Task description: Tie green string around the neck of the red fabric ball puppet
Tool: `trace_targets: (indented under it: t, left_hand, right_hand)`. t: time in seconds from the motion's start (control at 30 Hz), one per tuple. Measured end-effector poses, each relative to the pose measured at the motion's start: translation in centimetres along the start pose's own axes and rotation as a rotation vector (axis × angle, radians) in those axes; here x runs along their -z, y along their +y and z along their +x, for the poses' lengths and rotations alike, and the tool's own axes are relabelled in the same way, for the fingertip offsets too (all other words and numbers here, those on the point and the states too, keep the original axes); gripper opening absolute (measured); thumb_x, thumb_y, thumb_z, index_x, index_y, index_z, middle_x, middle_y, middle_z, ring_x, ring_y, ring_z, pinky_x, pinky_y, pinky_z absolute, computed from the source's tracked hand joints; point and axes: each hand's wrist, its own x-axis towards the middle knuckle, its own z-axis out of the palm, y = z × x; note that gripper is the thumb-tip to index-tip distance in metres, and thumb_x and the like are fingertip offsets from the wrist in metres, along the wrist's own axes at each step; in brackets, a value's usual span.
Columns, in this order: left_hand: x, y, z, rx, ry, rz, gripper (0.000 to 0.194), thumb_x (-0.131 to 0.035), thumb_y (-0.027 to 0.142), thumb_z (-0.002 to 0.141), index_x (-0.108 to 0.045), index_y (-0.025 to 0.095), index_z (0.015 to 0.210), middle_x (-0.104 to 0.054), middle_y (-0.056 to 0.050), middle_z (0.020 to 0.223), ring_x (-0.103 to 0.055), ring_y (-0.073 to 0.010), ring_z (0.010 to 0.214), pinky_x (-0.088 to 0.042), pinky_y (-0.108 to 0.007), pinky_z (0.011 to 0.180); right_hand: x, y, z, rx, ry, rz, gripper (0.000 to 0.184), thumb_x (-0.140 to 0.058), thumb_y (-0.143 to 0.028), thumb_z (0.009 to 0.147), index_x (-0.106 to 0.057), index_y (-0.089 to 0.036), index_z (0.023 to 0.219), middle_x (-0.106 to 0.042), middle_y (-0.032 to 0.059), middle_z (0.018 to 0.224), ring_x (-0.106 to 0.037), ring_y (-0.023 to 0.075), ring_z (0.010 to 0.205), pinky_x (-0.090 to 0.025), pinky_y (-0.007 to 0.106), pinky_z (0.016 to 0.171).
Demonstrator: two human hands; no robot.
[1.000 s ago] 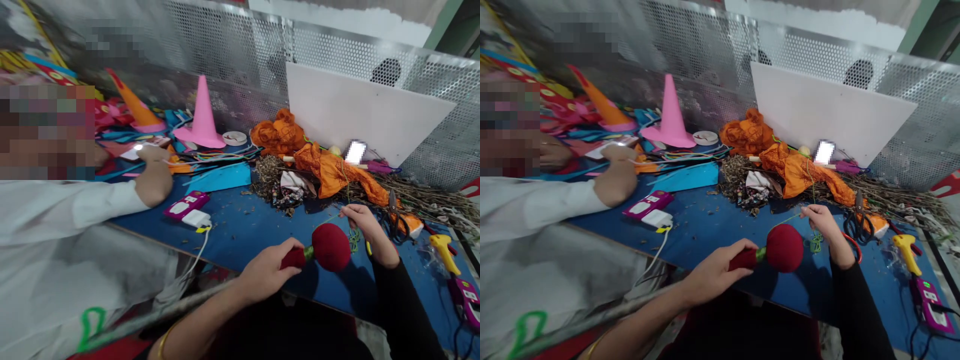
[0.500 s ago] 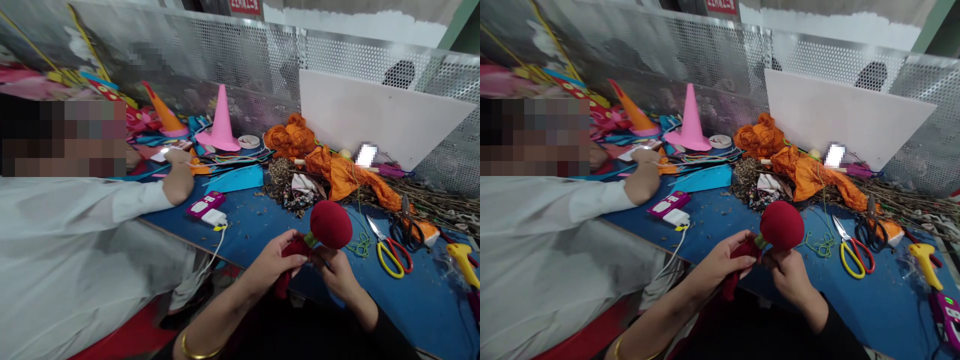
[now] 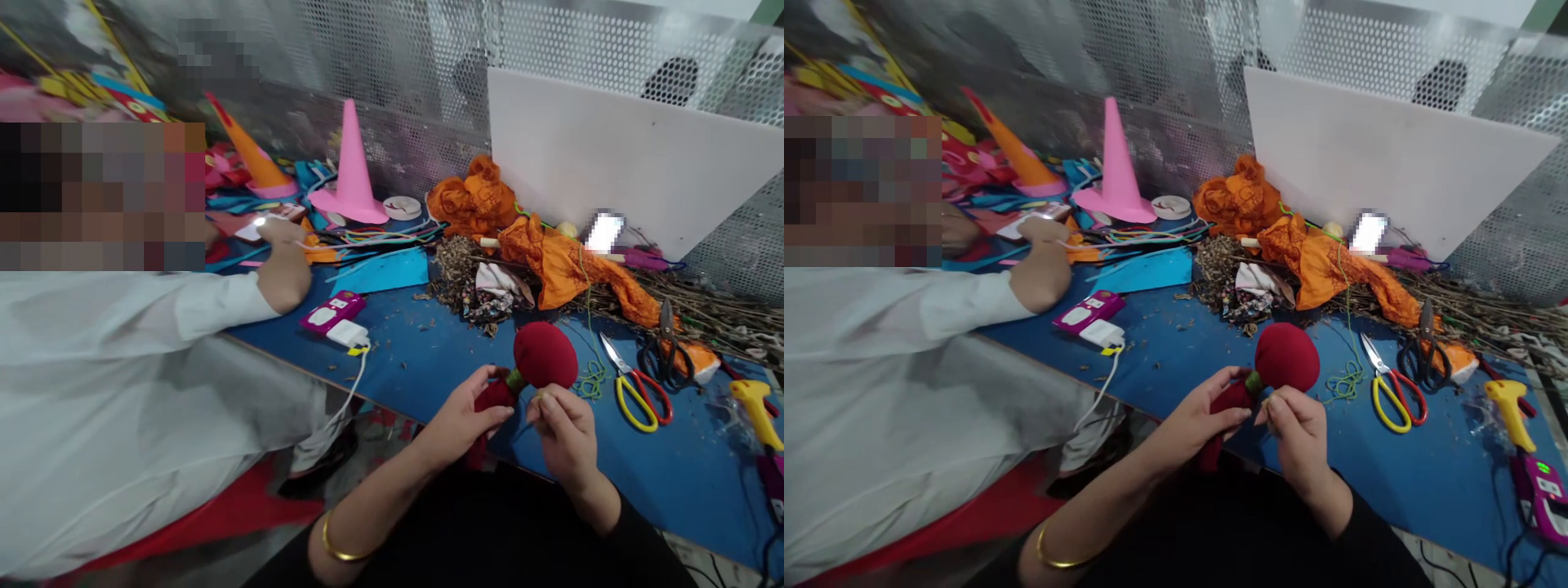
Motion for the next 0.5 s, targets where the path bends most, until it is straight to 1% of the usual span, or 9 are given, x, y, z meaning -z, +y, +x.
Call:
trace_targets:
  t: [0.03,0.13,0.23,0.33,0.37,0.43,0.5]
  left_hand:
    - [-0.1,-0.1,0.0,0.002,0.005,0.006,0.05,-0.072,0.031,0.072,-0.048,0.015,0.113,-0.053,0.006,0.069,-0.041,-0.0063,0.051,-0.034,-0.019,0.05]
    - [-0.4,0.0,-0.2,-0.007,0.043,0.018,0.047,-0.072,0.029,0.071,-0.052,0.014,0.11,-0.056,0.003,0.076,-0.043,-0.007,0.055,-0.035,-0.02,0.051]
    - [-0.7,0.1,-0.3,-0.038,0.081,0.046,0.042,-0.071,0.027,0.071,-0.056,0.013,0.107,-0.06,-0.001,0.085,-0.049,-0.0098,0.064,-0.04,-0.021,0.057]
    - [-0.5,-0.4,0.1,-0.053,0.099,0.149,0.037,-0.067,0.029,0.074,-0.057,0.014,0.107,-0.064,-0.002,0.086,-0.053,-0.0119,0.065,-0.043,-0.023,0.06]
    - [-0.3,-0.7,0.4,-0.07,0.124,0.209,0.036,-0.066,0.028,0.075,-0.057,0.014,0.107,-0.065,-0.002,0.088,-0.056,-0.0135,0.068,-0.045,-0.024,0.063]
    - [0.3,-1.3,0.9,-0.113,0.182,0.354,0.035,-0.063,0.025,0.075,-0.058,0.015,0.108,-0.068,-0.005,0.095,-0.061,-0.018,0.08,-0.048,-0.029,0.076]
    - [1.0,-1.7,1.4,-0.129,0.205,0.496,0.037,-0.06,0.023,0.075,-0.058,0.016,0.112,-0.07,-0.006,0.101,-0.063,-0.0214,0.092,-0.047,-0.033,0.086]
  right_hand:
    - [0.2,-0.1,-0.2,-0.036,0.021,-0.069,0.034,-0.057,-0.039,0.09,-0.064,-0.016,0.066,-0.044,-0.0018,0.054,-0.035,0.0097,0.048,-0.029,0.024,0.045]
    - [0.8,-0.4,-0.9,-0.062,0.044,-0.197,0.034,-0.057,-0.04,0.089,-0.064,-0.016,0.065,-0.045,-0.0015,0.054,-0.036,0.0102,0.049,-0.03,0.024,0.046]
    - [0.9,-0.4,-1.2,-0.066,0.067,-0.208,0.035,-0.056,-0.039,0.09,-0.063,-0.016,0.065,-0.044,-0.0021,0.054,-0.036,0.0096,0.049,-0.029,0.024,0.046]
    - [0.7,-0.3,-1.1,-0.066,0.05,-0.216,0.035,-0.053,-0.036,0.092,-0.062,-0.016,0.065,-0.043,-0.0029,0.054,-0.036,0.0093,0.049,-0.03,0.024,0.047]
    - [0.6,-0.4,-1.0,-0.05,0.019,-0.245,0.035,-0.052,-0.035,0.093,-0.061,-0.017,0.066,-0.045,-0.0026,0.055,-0.039,0.0096,0.05,-0.032,0.024,0.049]
    - [0.5,-1.0,-0.5,0.029,-0.108,-0.33,0.032,-0.048,-0.03,0.095,-0.061,-0.017,0.069,-0.053,-0.0005,0.061,-0.049,0.0117,0.057,-0.04,0.025,0.057]
    - [0.6,-2.0,0.0,0.156,-0.279,-0.435,0.026,-0.046,-0.025,0.096,-0.063,-0.018,0.076,-0.061,0.0025,0.071,-0.061,0.016,0.075,-0.046,0.028,0.071]
